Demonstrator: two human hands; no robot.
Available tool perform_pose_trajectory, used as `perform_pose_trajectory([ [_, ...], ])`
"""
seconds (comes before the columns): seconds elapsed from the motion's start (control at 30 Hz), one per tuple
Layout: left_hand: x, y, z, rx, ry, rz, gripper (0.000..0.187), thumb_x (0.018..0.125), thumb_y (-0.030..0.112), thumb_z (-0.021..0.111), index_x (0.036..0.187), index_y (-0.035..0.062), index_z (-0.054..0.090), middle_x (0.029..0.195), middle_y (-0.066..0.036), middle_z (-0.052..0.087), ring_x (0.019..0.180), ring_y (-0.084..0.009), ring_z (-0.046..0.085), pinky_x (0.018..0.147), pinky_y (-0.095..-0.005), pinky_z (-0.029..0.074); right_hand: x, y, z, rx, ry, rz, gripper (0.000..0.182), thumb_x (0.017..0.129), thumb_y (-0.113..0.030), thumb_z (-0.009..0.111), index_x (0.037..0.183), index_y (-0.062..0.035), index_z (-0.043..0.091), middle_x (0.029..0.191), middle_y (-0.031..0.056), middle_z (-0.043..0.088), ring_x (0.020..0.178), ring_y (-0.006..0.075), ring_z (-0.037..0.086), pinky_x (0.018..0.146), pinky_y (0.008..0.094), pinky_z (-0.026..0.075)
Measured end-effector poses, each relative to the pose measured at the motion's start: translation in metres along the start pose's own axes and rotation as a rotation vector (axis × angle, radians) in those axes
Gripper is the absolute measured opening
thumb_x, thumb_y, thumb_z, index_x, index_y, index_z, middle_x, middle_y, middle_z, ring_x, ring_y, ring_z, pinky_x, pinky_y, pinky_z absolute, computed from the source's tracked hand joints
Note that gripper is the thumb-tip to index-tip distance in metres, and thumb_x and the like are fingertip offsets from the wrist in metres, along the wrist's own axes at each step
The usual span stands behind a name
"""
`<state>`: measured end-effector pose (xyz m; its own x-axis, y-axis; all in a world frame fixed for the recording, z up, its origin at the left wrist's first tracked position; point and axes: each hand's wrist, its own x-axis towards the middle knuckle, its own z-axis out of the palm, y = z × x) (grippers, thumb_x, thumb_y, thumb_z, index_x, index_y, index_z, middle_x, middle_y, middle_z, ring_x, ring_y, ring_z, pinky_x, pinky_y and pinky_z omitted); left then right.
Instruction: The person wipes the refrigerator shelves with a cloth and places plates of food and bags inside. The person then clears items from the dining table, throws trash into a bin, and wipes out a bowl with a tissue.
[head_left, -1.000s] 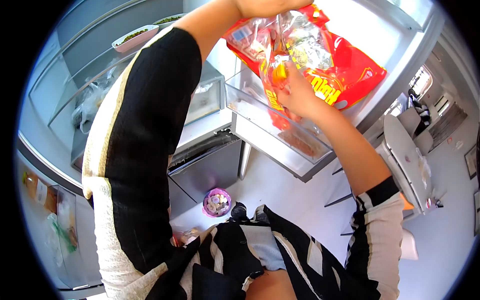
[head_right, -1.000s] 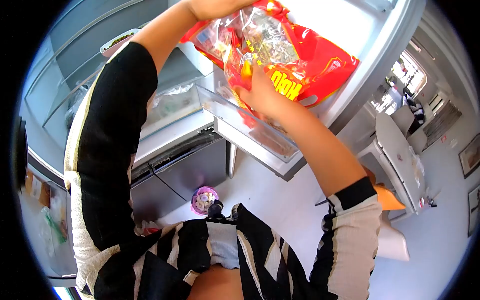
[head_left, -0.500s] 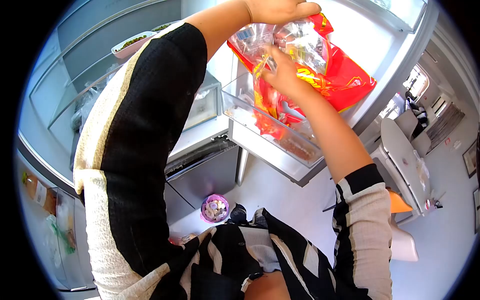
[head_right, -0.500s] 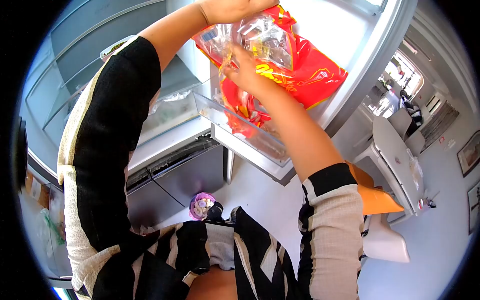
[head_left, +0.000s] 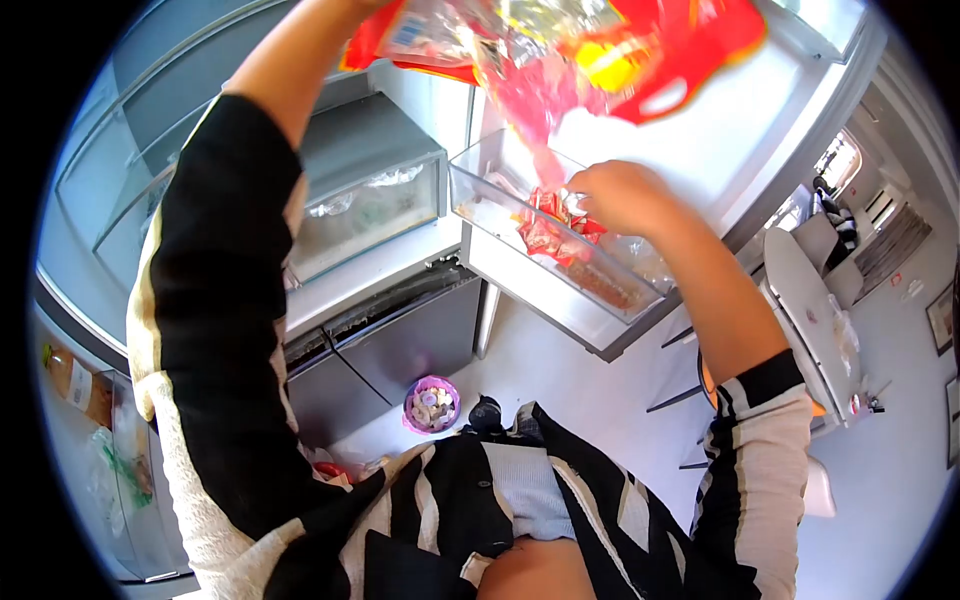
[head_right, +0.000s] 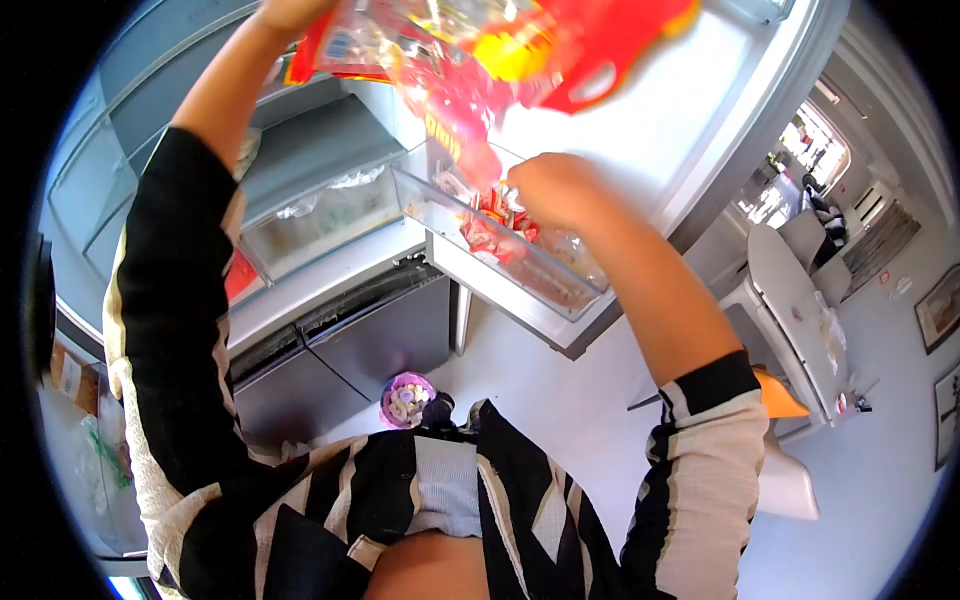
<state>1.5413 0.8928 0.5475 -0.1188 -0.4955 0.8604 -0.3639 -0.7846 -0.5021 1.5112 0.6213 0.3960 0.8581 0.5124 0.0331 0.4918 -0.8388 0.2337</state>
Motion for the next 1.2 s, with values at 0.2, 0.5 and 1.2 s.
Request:
perform_pose_trajectory([
  [0.2, -0.094, -0.033, -0.041, 0.016, 0.103, -0.339, 0.030, 0.078, 0.004, 0.050, 0.108, 0.0069, 0.049, 0.092, -0.023, 0.058, 0.082, -0.0408, 0.056, 0.067, -0.0437, 0.046, -0.019, 0.024, 0.012, 0.149, 0.222, -0.063, 0.040, 0.074, -0.011, 0.062, 0.113, -0.0156, 0.057, 0.108, 0.0114, 0.059, 0.100, 0.0277, 0.054, 0.083, 0.0377, 0.043],
  [0.5, -0.246, -0.039, -0.124, -0.025, 0.225, -0.877, 0.021, 0.085, 0.018, 0.052, 0.093, -0.0013, 0.053, 0.081, -0.013, 0.058, 0.069, -0.0215, 0.055, 0.064, -0.0325, 0.044, -0.001, 0.021, 0.006, 0.062, 0.411, -0.152, 0.030, 0.072, -0.004, 0.058, 0.101, -0.0125, 0.063, 0.085, 0.0137, 0.062, 0.082, 0.0313, 0.059, 0.072, 0.0392, 0.046],
  [1.2, -0.321, 0.441, -0.215, -0.589, -0.727, -1.535, 0.029, 0.069, -0.001, 0.056, 0.098, 0.0004, 0.058, 0.082, -0.018, 0.059, 0.079, -0.0390, 0.057, 0.071, -0.0334, 0.048, -0.115, -0.196, 0.264, 2.240, -0.927, 0.249, 0.038, 0.080, -0.013, 0.065, 0.112, -0.0020, 0.048, 0.103, 0.0079, 0.059, 0.093, 0.0186, 0.058, 0.082, 0.0336, 0.047],
])
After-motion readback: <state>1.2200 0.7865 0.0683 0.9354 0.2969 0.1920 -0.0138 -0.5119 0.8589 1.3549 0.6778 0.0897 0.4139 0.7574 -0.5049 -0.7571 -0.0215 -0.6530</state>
